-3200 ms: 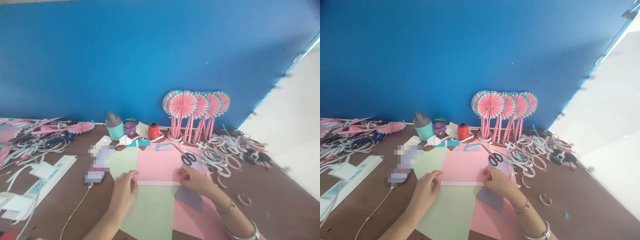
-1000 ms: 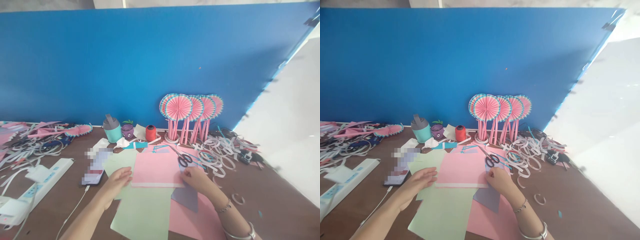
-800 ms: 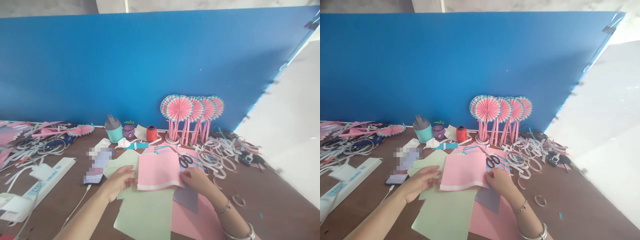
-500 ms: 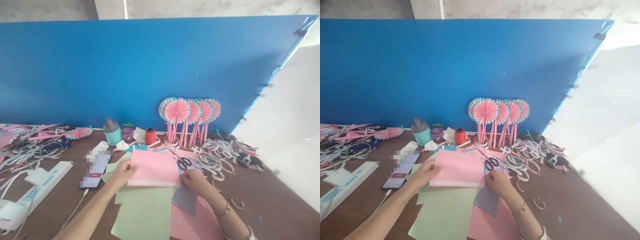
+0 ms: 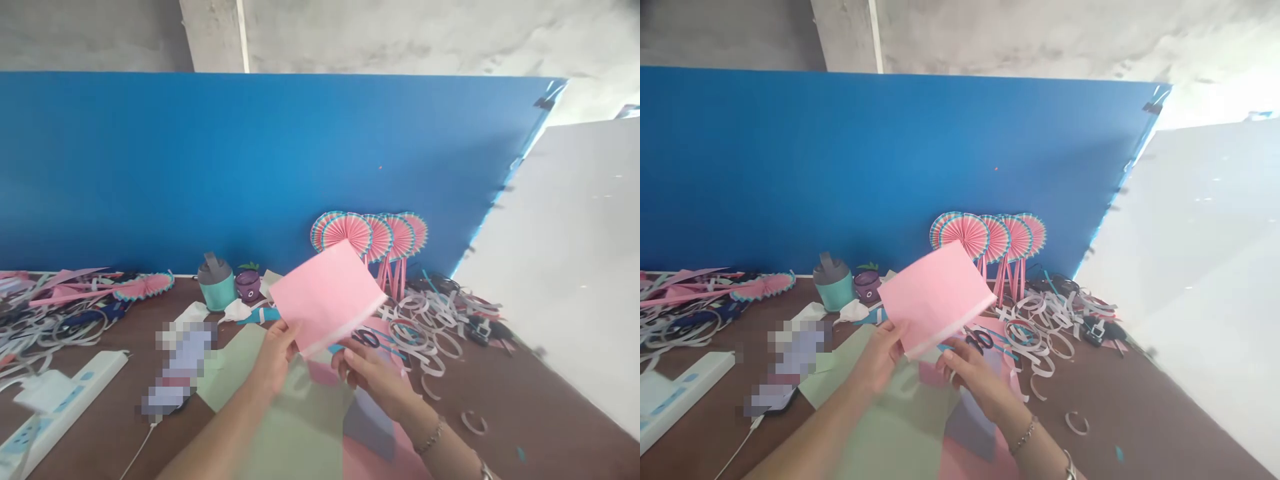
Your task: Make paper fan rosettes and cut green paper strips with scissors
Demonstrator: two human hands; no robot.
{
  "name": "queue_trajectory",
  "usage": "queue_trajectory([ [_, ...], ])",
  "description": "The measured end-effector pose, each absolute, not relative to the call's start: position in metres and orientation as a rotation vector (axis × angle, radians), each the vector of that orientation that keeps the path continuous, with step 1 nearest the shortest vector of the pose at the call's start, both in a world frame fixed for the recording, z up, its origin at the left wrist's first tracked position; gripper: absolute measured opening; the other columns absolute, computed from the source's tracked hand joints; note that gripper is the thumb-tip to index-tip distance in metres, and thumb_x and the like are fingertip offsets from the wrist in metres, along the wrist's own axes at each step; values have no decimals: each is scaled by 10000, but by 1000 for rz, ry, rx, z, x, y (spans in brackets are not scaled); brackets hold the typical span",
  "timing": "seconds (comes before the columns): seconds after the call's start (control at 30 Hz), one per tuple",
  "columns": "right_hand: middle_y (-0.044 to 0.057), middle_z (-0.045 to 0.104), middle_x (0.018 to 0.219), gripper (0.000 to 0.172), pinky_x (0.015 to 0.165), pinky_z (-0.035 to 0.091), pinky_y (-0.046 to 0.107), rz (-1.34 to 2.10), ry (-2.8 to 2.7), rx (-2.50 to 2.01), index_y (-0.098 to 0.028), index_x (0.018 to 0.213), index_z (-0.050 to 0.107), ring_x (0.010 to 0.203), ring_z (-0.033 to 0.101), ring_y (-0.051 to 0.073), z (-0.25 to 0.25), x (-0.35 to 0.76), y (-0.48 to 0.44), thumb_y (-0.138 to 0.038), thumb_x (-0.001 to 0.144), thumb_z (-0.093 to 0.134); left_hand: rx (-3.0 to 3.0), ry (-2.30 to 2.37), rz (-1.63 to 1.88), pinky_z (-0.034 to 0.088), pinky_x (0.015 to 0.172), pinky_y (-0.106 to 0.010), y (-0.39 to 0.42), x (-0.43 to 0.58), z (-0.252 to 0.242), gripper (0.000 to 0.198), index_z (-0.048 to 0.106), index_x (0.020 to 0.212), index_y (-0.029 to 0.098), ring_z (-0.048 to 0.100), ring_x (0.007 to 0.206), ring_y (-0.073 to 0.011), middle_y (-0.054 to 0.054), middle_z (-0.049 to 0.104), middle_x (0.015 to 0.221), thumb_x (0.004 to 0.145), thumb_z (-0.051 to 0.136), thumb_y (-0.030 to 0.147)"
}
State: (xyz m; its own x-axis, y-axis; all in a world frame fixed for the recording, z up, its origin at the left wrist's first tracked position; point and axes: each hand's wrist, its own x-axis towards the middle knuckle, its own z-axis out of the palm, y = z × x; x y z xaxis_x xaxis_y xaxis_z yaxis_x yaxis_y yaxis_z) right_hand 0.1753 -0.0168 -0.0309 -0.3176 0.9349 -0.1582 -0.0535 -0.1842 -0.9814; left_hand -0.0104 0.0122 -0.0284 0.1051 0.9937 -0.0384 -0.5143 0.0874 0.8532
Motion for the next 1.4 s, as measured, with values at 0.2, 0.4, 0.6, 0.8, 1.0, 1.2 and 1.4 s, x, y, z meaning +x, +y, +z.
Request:
queue_trajectory([
  [0.2, -17, 495, 513, 331, 475, 315, 261, 1292, -1118, -1241, -198, 541, 530, 473, 403, 118, -31, 152, -2, -473, 640, 685, 1036, 824, 1069, 461, 618, -268, 7, -12, -49, 382, 705, 883, 136, 611, 680, -172, -70, 709, 795, 650, 735, 437],
  [0.4, -17, 488, 493, 295, 473, 337, 274, 1233, -1037, -1208, -223, 522, 517, 467, 415, 139, -44, 152, 5, -434, 633, 690, 1194, 881, 911, 449, 590, -270, 16, -23, -68, 356, 700, 667, 119, 595, 563, -160, -60, 669, 595, 630, 731, 472],
  [0.6, -2, 536, 530, 284, 514, 395, 303, 1260, -1023, -1134, -228, 561, 542, 495, 470, 165, -53, 157, 2, -452, 655, 688, 1150, 788, 928, 453, 603, -263, 15, -21, -71, 453, 696, 729, 122, 612, 617, -166, -78, 677, 651, 708, 622, 569],
  [0.8, 13, 576, 523, 338, 542, 430, 324, 1213, -1041, -1138, -230, 522, 546, 502, 517, 185, -61, 158, 4, -510, 658, 678, 1139, 851, 915, 459, 607, -255, 12, -19, -66, 367, 686, 701, 123, 602, 598, -150, -59, 673, 640, 652, 712, 486],
  [1.0, 31, 601, 532, 366, 553, 463, 342, 1192, -1068, -1162, -237, 515, 561, 523, 545, 204, -63, 157, 4, -559, 657, 661, 1163, 912, 944, 444, 561, -245, 11, -16, -66, 425, 636, 630, 127, 588, 536, -136, -64, 678, 633, 647, 685, 549],
  [1.2, 37, 611, 570, 344, 590, 458, 371, 1179, -1069, -1163, -248, 559, 589, 555, 558, 222, -62, 159, 5, -558, 700, 633, 1052, 833, 943, 416, 559, -233, 7, -14, -65, 474, 660, 950, 118, 617, 594, -137, -102, 708, 831, 666, 697, 496],
  [1.4, 56, 645, 610, 377, 655, 473, 402, 1169, -1097, -1191, -259, 606, 612, 636, 600, 257, -69, 159, 4, -622, 707, 590, 916, 797, 963, 428, 614, -257, 4, -12, -67, 737, 463, 1270, 200, 636, 631, -153, -37, 692, 791, 621, 774, 359],
])
